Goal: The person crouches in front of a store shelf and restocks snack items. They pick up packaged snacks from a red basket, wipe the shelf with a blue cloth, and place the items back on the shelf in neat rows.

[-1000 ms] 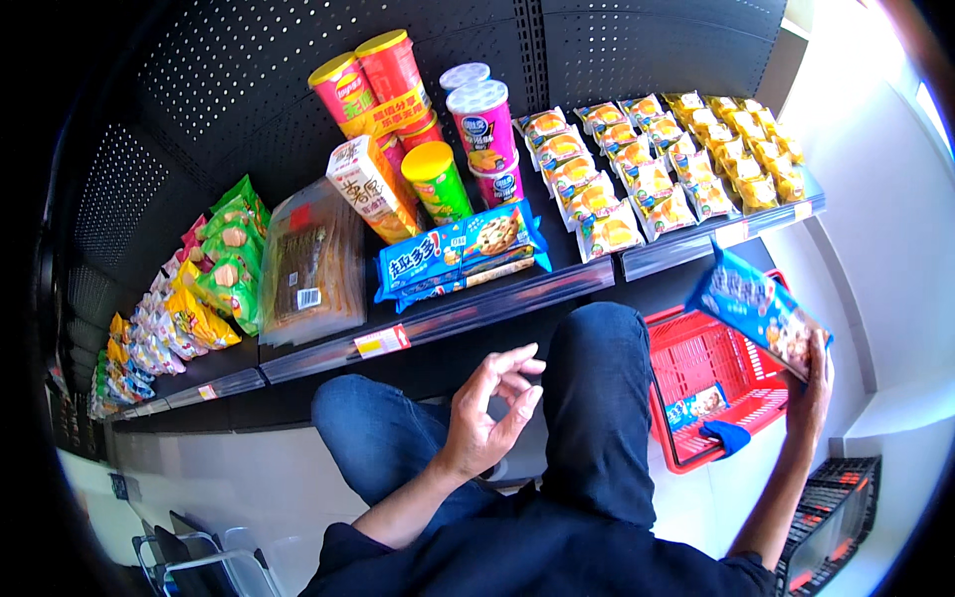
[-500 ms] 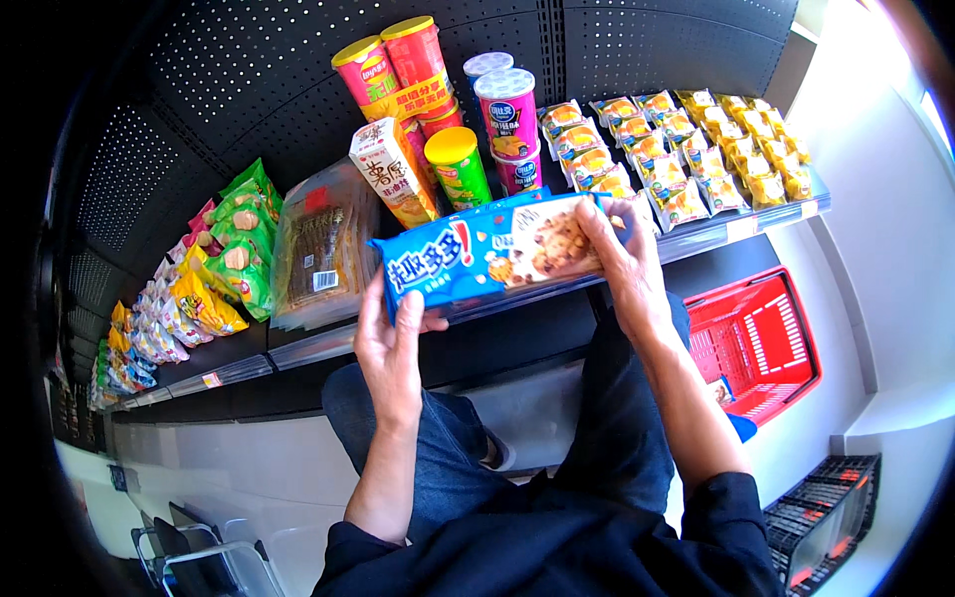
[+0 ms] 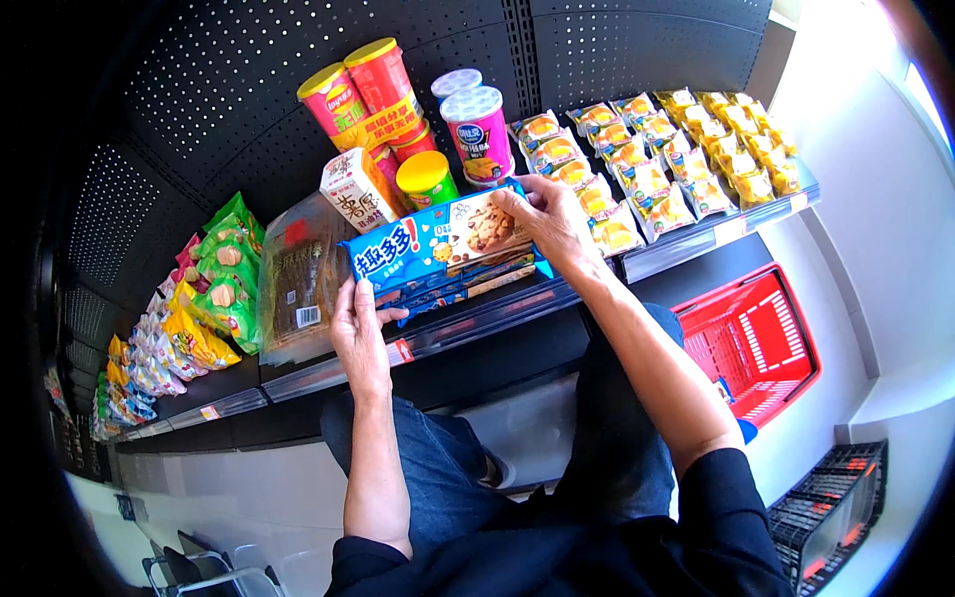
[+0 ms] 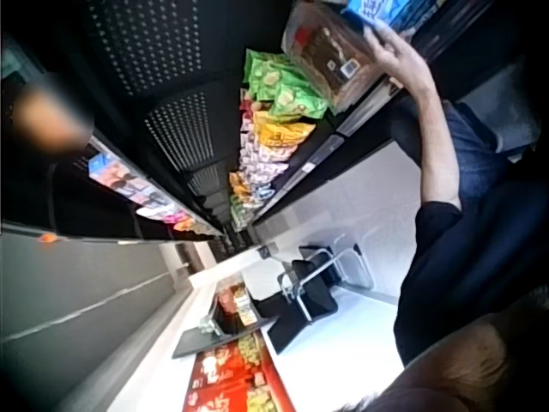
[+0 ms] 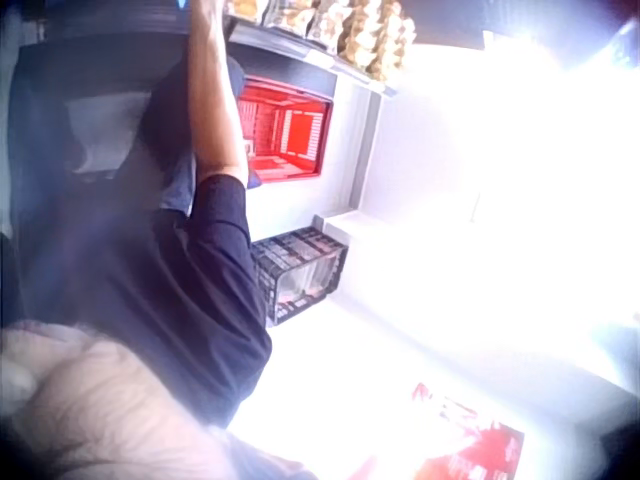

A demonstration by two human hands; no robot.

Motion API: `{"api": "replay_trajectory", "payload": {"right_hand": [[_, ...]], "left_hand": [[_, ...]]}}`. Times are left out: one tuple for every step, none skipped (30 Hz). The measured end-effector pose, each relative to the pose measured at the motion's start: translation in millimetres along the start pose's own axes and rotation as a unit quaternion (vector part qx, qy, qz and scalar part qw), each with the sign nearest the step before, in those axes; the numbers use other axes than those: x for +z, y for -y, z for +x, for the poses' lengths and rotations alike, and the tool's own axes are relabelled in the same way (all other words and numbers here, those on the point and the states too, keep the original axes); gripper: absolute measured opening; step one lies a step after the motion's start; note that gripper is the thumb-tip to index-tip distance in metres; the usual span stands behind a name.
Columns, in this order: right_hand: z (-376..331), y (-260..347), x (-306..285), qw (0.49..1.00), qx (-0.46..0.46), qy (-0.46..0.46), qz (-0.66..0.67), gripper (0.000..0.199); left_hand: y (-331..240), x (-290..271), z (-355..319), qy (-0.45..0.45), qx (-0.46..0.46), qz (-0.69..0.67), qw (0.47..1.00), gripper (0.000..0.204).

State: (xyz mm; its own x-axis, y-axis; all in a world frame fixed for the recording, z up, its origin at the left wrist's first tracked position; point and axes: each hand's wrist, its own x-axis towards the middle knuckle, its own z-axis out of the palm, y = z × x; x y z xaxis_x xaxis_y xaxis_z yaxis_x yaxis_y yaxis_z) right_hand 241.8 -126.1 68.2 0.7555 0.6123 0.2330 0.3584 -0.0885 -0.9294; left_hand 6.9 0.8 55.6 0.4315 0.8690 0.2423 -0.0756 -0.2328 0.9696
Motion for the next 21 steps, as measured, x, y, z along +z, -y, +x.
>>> {"api": "replay_trajectory", "payload": {"right_hand": [[1.0,2.1,3.8,0.999,0.012,0.003,0.031,0.046],[2.5,3.2,6.8,0.998,0.025,0.006,0.061,0.048],[7.2,-1.7,9.2,0.997,0.025,0.002,0.069,0.053],[8.5,-6.0,9.3,0.997,0.031,0.006,0.065,0.053],[9.1,-9.7,9.5,0.997,0.036,0.01,0.061,0.054],[9.8,-11.0,8.3,0.997,0.041,0.013,0.056,0.055],[11.6,-16.7,8.4,0.998,0.037,0.005,0.051,0.057],[11.5,-19.5,7.2,0.998,0.031,-0.002,0.057,0.058],[10.9,-19.6,8.6,0.998,0.026,-0.006,0.063,0.059],[10.0,-19.1,10.7,0.997,0.021,-0.011,0.07,0.059],[8.2,-17.8,9.5,0.998,0.032,-0.008,0.06,0.059],[7.5,-17.6,9.3,0.998,0.029,-0.008,0.056,0.058],[6.8,-18.2,8.4,0.998,0.027,-0.007,0.053,0.057],[5.9,-18.4,8.3,0.998,0.024,-0.006,0.049,0.056],[4.0,-17.8,8.8,0.999,0.024,-0.008,0.041,0.052],[2.8,-17.8,9.1,0.999,0.023,-0.008,0.044,0.052],[1.7,-18.1,9.1,0.999,0.021,-0.008,0.046,0.051],[2.5,-17.7,9.0,0.999,0.018,-0.009,0.05,0.051],[2.7,-18.4,9.2,0.998,0.017,-0.01,0.052,0.05],[2.5,-20.1,9.6,0.998,0.016,-0.01,0.055,0.05],[1.8,-21.2,9.8,0.998,0.017,-0.011,0.057,0.049]], "left_hand": [[-0.6,-0.4,0.5,-0.003,0.005,0.004,1.0,0.042],[0.1,-0.9,0.4,-0.006,0.01,0.008,1.0,0.042],[3.5,-0.4,-0.3,-0.01,0.023,0.002,1.0,0.042],[5.1,-0.6,-1.6,-0.01,0.026,0.004,1.0,0.042],[6.5,-1.2,-3.3,-0.009,0.029,0.007,1.0,0.042],[7.6,-0.7,-4.5,-0.008,0.033,0.008,0.999,0.042],[8.3,-0.5,-5.5,-0.01,0.026,0.015,0.999,0.04],[8.2,0.3,-6.3,-0.007,0.026,0.024,0.999,0.04],[8.1,-0.4,-7.5,-0.006,0.025,0.035,0.999,0.039],[8.2,-1.2,-8.7,-0.004,0.023,0.046,0.999,0.038],[8.8,-2.0,-10.0,-0.006,0.012,0.057,0.998,0.038],[8.2,-2.1,-11.0,-0.009,0.003,0.067,0.998,0.037],[7.7,-2.2,-12.1,-0.011,-0.006,0.077,0.997,0.037],[7.4,-2.3,-13.2,-0.013,-0.015,0.087,0.996,0.037],[7.5,-2.1,-13.9,-0.017,-0.017,0.085,0.996,0.037],[9.5,-2.8,-13.9,-0.015,-0.014,0.084,0.996,0.038],[12.8,-3.9,-13.8,-0.012,-0.011,0.083,0.996,0.038],[13.8,-4.5,-12.0,-0.01,-0.006,0.082,0.997,0.039],[13.1,-4.3,-12.0,-0.013,-0.007,0.088,0.996,0.039],[12.0,-3.5,-13.2,-0.016,-0.008,0.095,0.995,0.04],[11.3,-2.7,-14.7,-0.018,-0.011,0.102,0.995,0.04]]}}
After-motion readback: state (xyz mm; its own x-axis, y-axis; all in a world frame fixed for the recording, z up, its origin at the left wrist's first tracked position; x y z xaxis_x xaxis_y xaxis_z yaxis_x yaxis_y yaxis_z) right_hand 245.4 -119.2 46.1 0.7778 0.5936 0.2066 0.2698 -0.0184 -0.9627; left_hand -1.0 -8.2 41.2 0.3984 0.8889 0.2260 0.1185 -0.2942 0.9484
